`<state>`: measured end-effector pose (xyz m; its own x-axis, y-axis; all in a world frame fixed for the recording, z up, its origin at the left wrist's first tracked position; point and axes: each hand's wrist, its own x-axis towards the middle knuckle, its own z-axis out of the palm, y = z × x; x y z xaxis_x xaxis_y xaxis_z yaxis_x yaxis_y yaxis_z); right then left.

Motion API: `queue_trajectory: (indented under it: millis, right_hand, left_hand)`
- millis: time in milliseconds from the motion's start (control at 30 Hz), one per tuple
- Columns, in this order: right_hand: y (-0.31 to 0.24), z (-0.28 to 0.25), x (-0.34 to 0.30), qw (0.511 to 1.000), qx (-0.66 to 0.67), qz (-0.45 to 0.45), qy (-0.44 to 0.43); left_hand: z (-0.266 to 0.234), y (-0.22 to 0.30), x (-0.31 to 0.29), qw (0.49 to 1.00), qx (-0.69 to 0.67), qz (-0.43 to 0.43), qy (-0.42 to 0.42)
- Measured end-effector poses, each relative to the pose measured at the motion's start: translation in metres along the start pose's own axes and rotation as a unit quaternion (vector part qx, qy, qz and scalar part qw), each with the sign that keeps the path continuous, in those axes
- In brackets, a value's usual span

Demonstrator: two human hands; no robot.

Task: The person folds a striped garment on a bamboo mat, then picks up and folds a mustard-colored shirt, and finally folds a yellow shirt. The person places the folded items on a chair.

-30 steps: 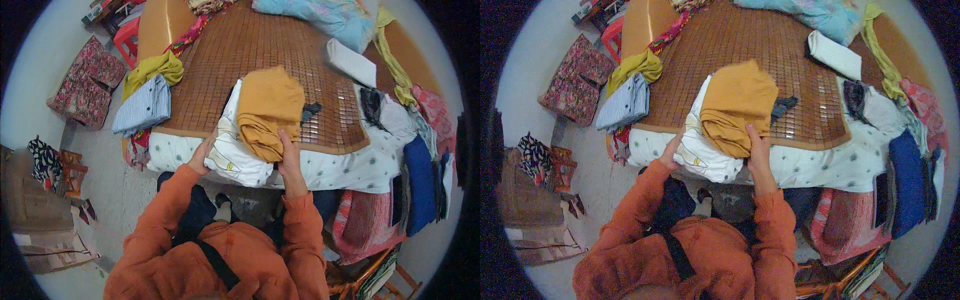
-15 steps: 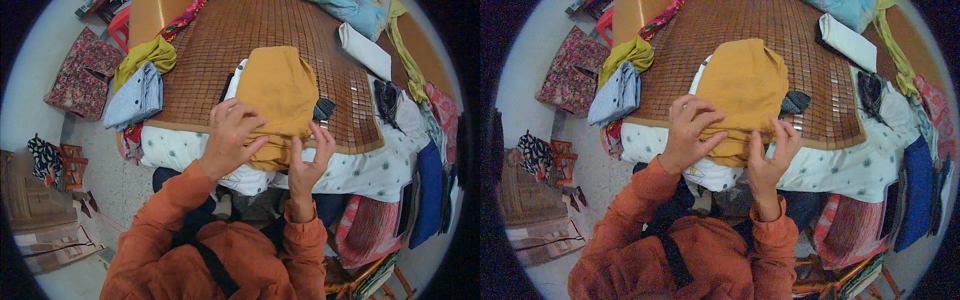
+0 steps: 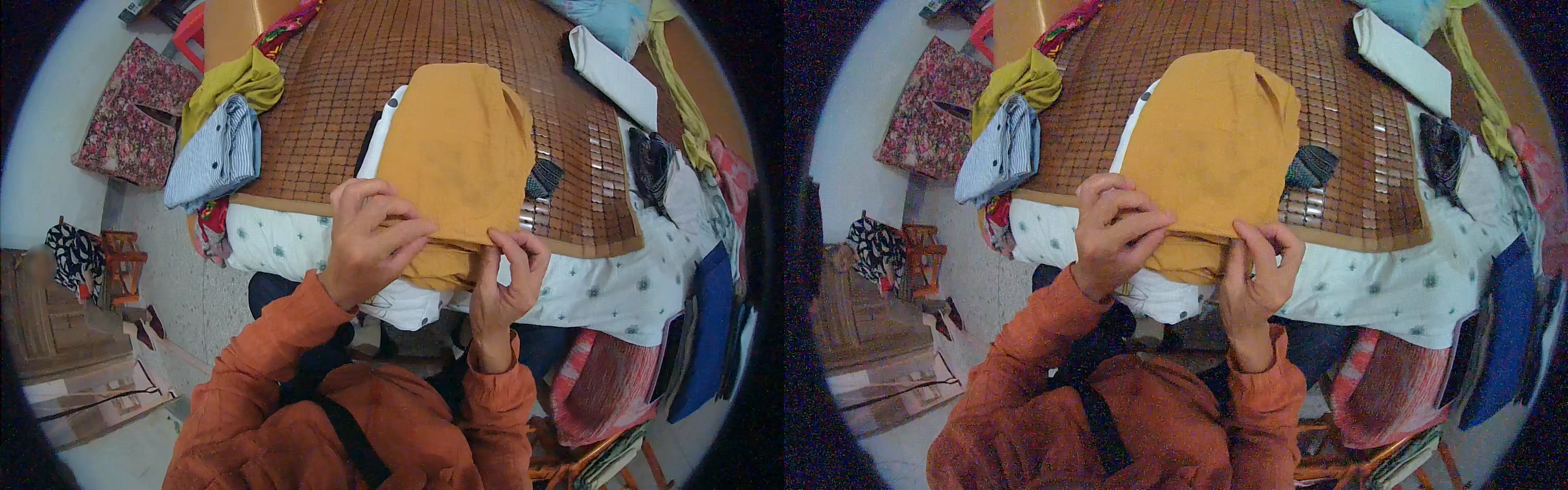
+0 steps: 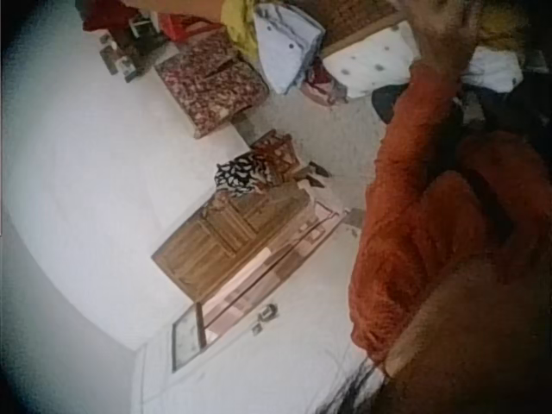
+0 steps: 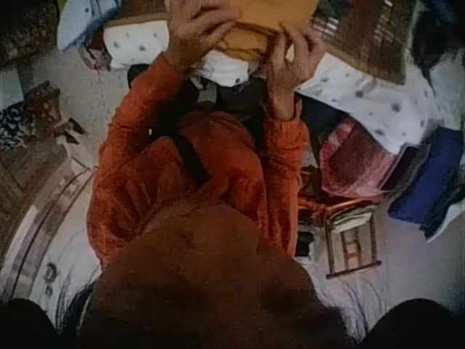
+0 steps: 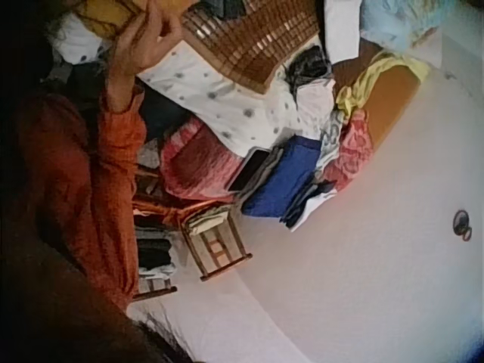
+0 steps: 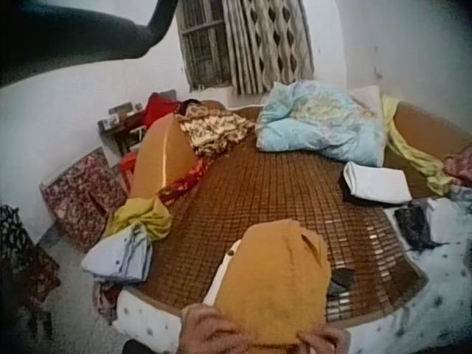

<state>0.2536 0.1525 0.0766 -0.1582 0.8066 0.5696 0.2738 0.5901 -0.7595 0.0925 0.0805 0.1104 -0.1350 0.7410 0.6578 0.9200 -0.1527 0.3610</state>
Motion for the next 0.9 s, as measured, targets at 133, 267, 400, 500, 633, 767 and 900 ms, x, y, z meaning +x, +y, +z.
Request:
queue_trajectory:
  millis: [133, 267, 400, 500, 633, 767, 900]
  right_hand:
    - [0.005, 0.000, 0.001, 0.999, -0.005, -0.031, -0.003]
    - [0.005, -0.001, 0.005, 0.987, 0.122, 0.100, -0.003]
    - [0.005, 0.004, 0.028, 0.954, 0.201, 0.221, -0.013]
    - [0.009, 0.008, 0.042, 0.917, 0.271, 0.292, 0.000]
    - [0.012, 0.001, 0.061, 0.868, 0.313, 0.380, -0.065]
    - [0.018, 0.006, 0.068, 0.873, 0.288, 0.387, -0.074]
    - [0.028, 0.007, 0.069, 0.865, 0.292, 0.393, -0.106]
  left_hand:
    - [0.001, 0.000, 0.001, 1.000, 0.002, 0.005, 0.000]
    - [0.000, 0.000, 0.003, 1.000, 0.021, 0.021, -0.006]
    - [-0.001, 0.000, 0.001, 0.999, 0.028, 0.023, -0.013]
    - [-0.001, 0.001, 0.002, 0.999, 0.025, 0.025, -0.016]
    - [-0.002, 0.001, 0.001, 0.999, 0.025, 0.025, -0.017]
    - [-0.001, 0.000, 0.001, 0.999, 0.027, 0.036, -0.015]
    - [-0.002, -0.002, 0.000, 0.998, 0.037, 0.051, -0.010]
